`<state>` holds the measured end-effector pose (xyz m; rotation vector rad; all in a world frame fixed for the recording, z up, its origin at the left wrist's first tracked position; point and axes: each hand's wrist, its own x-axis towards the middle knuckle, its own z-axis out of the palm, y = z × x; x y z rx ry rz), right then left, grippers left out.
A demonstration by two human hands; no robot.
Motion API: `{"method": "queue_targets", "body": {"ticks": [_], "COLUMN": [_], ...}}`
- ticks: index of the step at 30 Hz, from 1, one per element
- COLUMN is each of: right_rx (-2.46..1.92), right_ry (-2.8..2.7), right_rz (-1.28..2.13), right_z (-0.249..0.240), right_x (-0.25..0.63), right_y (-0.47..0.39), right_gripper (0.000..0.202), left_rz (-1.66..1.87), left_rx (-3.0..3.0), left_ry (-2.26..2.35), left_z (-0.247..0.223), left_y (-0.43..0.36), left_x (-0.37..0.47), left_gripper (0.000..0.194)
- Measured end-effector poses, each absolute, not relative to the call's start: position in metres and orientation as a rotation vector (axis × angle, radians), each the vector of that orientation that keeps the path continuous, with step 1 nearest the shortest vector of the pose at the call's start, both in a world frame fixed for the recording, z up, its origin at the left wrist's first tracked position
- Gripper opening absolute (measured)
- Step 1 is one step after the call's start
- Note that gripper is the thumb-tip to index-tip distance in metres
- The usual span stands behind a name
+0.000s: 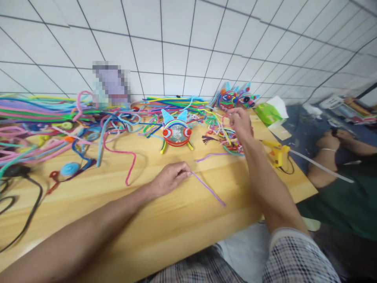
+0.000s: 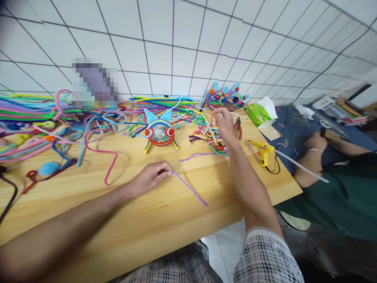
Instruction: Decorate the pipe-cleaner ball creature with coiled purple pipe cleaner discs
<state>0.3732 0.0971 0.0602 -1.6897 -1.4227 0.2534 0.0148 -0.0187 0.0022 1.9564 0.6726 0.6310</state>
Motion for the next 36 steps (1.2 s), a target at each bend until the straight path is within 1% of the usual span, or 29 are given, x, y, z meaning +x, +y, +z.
{"method": "queue_targets", "body": {"ticks": [2, 4, 7, 12, 16, 19, 24, 26, 30, 36], "right_rx": [-1.577, -1.487, -1.439, -1.302, -1.365, -1.425, -1.353, -1.333, -1.335, -1.239], "right_ry": [-1.338, -1.332, -1.31, -1.131, -1.138, -1.389, -1.793, -1.862, -1.889, -1.806], "right_rz": [0.429, 0.551, 0.643, 0.834, 0.795, 0.787, 0.765, 0.742, 0.725, 0.889], "right_z": [0.061, 0.063, 0.066, 0.068, 0.069, 0.067, 0.062, 0.061, 0.063, 0.071], "right_x": [0.362, 0.353, 0.344, 0.333, 0.313, 0.286, 0.234, 0.219, 0.204, 0.195], "right_y": [0.086, 0.077, 0.065, 0.052, 0.031, 0.0, -0.044, -0.047, -0.036, -0.026], "right_gripper": [0.023, 0.023, 0.027, 0.026, 0.024, 0.024, 0.014, 0.008, 0.009, 0.003], "left_rz": [0.626, 0.633, 0.647, 0.668, 0.689, 0.725, 0.838, 0.88, 0.899, 1.0], "left_rx": [1.97, 1.974, 1.968, 1.951, 1.936, 1.904, 1.852, 1.831, 1.799, 1.785], "left_ry": [0.678, 0.681, 0.683, 0.681, 0.696, 0.72, 0.851, 0.896, 0.948, 1.021], "left_z": [0.004, 0.006, 0.008, 0.008, 0.01, 0.014, 0.022, 0.024, 0.022, 0.029], "left_y": [-0.019, -0.019, -0.019, -0.018, -0.019, -0.02, -0.018, -0.016, -0.013, -0.01], "left_x": [0.015, 0.015, 0.015, 0.015, 0.014, 0.013, 0.006, 0.003, 0.0, -0.002], "left_gripper": [0.021, 0.022, 0.023, 0.027, 0.027, 0.027, 0.028, 0.028, 0.027, 0.026]}}
